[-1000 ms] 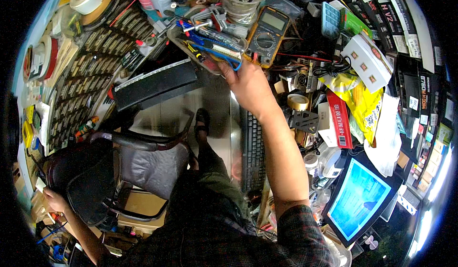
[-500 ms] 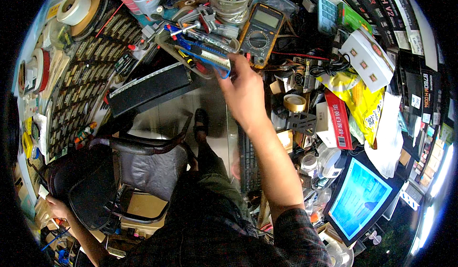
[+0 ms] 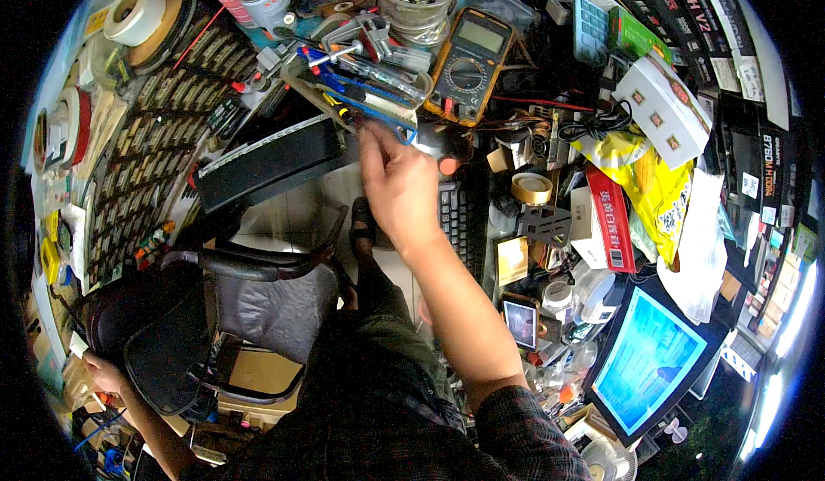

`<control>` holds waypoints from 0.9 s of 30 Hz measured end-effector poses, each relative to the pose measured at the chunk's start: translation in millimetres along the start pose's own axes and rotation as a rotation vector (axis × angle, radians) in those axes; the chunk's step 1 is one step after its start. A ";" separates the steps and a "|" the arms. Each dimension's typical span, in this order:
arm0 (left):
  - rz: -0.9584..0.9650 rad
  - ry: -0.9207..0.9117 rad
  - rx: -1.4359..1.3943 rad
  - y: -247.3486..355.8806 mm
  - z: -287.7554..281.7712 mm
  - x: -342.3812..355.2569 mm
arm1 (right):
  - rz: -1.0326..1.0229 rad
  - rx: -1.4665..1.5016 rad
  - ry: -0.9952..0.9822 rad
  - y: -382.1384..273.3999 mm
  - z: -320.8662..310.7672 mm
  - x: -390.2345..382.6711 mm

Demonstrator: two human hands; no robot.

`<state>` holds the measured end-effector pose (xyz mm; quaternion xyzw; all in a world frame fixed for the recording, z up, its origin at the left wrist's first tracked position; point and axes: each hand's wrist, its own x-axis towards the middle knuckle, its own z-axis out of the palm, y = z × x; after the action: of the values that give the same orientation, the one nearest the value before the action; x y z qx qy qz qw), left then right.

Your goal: The person repairs an electronic keyboard by soldering a small component onto the circuit board. They use a soldering iron and solder wire to attach the component, then test the keyboard by pressing keys and using a multimeter to check the circuit.

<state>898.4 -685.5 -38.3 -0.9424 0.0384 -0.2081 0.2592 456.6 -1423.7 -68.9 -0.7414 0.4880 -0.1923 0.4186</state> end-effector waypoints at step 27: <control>-0.183 -0.065 -0.274 22.4 -27.3 1.5 | 0.269 0.372 0.114 -10.7 33.3 -0.6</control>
<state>889.3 -718.0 -27.8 -0.9746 -0.0281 -0.1934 0.1093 485.5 -1406.9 -79.4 -0.5677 0.5613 -0.2630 0.5417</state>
